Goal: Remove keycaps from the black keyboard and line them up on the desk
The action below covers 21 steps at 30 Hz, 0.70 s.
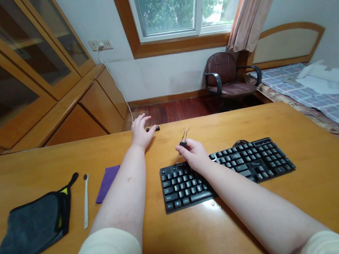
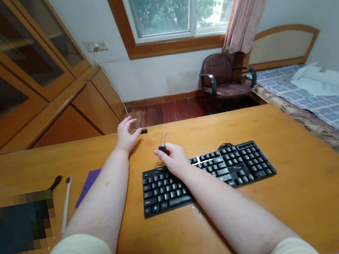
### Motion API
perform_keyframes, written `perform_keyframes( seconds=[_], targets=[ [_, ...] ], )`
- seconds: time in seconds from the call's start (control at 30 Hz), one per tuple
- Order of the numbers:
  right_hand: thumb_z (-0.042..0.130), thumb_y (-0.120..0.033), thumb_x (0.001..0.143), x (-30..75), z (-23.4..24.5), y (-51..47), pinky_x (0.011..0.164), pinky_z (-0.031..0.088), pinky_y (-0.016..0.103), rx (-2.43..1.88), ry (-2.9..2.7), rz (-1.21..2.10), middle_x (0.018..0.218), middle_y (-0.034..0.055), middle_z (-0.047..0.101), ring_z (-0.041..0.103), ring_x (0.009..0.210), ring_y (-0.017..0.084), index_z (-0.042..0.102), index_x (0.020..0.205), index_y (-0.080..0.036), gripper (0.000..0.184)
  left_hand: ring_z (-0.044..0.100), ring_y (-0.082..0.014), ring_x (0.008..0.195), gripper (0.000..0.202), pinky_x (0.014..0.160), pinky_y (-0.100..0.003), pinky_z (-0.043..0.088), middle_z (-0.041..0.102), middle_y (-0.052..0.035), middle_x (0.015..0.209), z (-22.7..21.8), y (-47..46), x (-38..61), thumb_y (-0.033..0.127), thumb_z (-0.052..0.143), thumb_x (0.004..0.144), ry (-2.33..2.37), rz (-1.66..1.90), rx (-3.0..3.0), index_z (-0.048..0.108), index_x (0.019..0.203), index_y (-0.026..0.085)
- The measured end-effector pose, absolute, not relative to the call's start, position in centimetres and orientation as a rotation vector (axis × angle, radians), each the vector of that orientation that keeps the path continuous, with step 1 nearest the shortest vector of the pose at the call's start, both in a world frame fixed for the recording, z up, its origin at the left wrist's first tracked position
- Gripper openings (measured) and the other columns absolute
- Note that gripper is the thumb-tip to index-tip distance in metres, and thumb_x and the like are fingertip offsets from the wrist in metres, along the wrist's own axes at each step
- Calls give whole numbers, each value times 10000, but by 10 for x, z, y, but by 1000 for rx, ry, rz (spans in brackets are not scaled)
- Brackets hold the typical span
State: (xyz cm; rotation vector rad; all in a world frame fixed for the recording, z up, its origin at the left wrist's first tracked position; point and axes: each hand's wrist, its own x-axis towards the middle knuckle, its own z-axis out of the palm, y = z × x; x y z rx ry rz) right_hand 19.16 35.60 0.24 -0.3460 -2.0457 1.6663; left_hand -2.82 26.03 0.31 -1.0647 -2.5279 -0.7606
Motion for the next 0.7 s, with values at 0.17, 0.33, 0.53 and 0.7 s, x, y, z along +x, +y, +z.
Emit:
perform_keyframes(
  seconds=[0.17, 0.33, 0.53, 0.7],
  targets=[
    [602, -456, 747, 192, 6, 354, 456, 397, 216, -351, -1961, 1699, 684, 7, 588, 478, 483, 92, 616, 840, -172, 298, 457, -191, 1184, 277, 1025, -329, 329, 545, -64, 1214, 43, 256, 29, 289, 388, 878, -2378, -1011, -864, 528, 1099, 198],
    [536, -468, 806, 203, 35, 365, 450, 384, 211, -276, -2079, 1584, 622, -16, 566, 469, 424, 76, 605, 813, -178, 298, 568, -197, 1021, 291, 915, -314, 441, 614, -59, 1099, 36, 242, 117, 320, 465, 820, -2659, -1108, -1257, 573, 1070, 217],
    [604, -407, 771, 212, 54, 380, 448, 369, 200, -159, -2471, 1427, 550, -31, 575, 475, 402, 70, 631, 748, -173, 236, 561, -273, 1069, 368, 930, -403, 413, 628, -80, 1132, 11, 228, 168, 415, 517, 790, -2860, -711, -1273, 575, 1124, 273],
    [568, -392, 781, 211, 24, 380, 411, 391, 187, -238, -2336, 1693, 456, -51, 518, 515, 394, 97, 599, 790, -156, 239, 586, -271, 1015, 341, 887, -414, 417, 663, -79, 1031, 3, 228, 166, 435, 485, 812, -2812, -647, -1335, 583, 1096, 275]
  ],
)
